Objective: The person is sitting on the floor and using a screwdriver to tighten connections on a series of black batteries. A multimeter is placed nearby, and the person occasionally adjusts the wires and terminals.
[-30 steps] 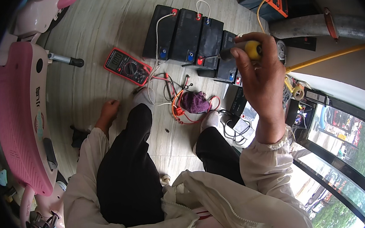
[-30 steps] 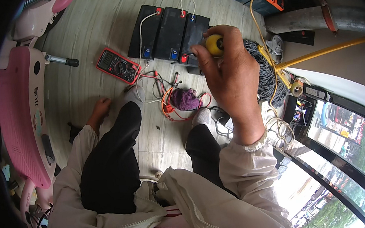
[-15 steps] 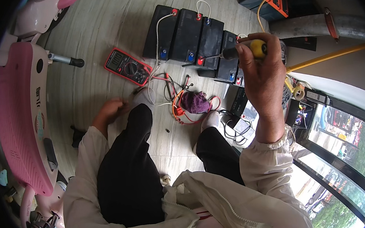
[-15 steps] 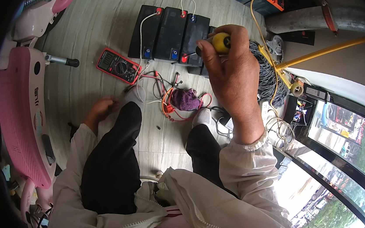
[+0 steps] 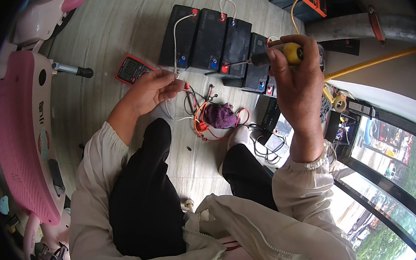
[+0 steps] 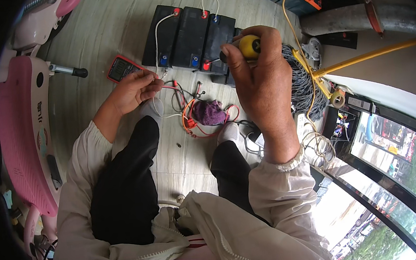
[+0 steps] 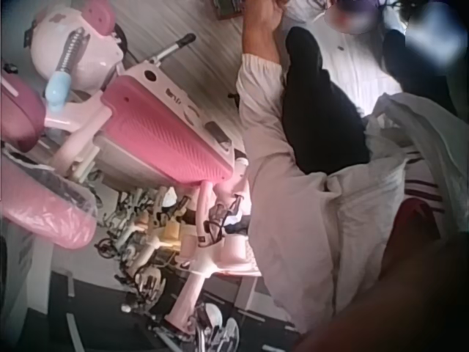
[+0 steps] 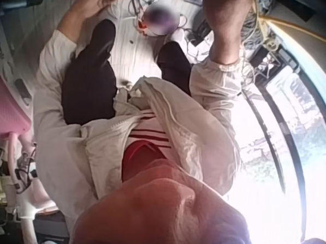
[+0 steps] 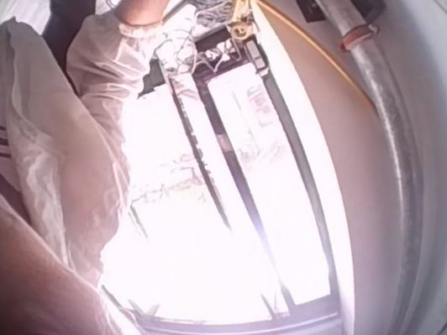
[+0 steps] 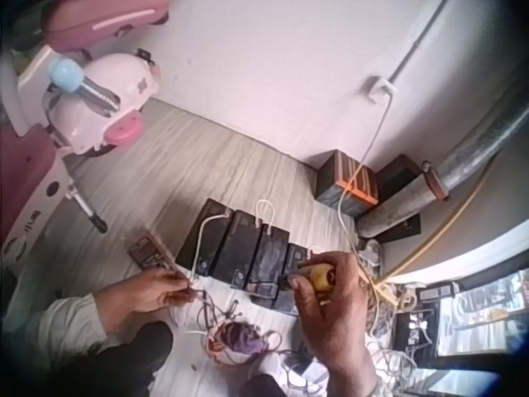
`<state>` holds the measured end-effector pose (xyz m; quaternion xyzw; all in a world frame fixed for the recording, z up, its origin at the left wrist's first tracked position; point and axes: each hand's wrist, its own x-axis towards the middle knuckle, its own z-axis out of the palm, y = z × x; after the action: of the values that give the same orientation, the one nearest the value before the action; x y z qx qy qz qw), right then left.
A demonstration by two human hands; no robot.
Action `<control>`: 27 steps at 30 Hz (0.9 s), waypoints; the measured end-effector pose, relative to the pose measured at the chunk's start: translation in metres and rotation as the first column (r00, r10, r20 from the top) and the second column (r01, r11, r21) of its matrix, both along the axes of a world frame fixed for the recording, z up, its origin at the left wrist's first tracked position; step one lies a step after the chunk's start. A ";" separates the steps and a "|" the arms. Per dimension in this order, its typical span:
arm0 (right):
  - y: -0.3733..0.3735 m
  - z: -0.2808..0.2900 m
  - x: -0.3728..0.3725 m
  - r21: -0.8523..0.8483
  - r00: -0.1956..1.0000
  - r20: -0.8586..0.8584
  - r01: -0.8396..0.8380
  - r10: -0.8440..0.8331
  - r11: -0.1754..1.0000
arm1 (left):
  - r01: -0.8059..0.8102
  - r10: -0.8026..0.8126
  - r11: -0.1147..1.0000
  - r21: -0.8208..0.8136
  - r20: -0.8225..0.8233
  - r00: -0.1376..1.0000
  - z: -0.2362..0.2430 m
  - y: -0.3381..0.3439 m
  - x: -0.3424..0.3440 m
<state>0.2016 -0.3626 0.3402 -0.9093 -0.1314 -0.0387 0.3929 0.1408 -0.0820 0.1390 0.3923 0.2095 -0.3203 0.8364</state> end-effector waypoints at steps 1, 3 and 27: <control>0.000 0.002 -0.001 0.000 1.000 -0.011 0.006 -0.006 1.000 | -0.036 0.036 0.999 -0.010 -0.004 0.999 0.001 -0.003 0.001; 0.000 0.002 -0.004 0.005 1.000 -0.008 0.002 -0.002 1.000 | -0.087 0.088 0.993 -0.080 0.013 0.996 -0.004 -0.003 0.000; -0.001 0.001 -0.020 0.531 0.984 0.017 -0.161 0.179 0.832 | -0.221 0.219 0.950 -0.219 -0.036 0.975 -0.001 -0.022 -0.004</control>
<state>0.1819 -0.3634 0.3408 -0.7508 -0.1892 -0.0231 0.6324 0.1365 -0.1043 0.1378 0.2691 0.2193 -0.2487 0.9042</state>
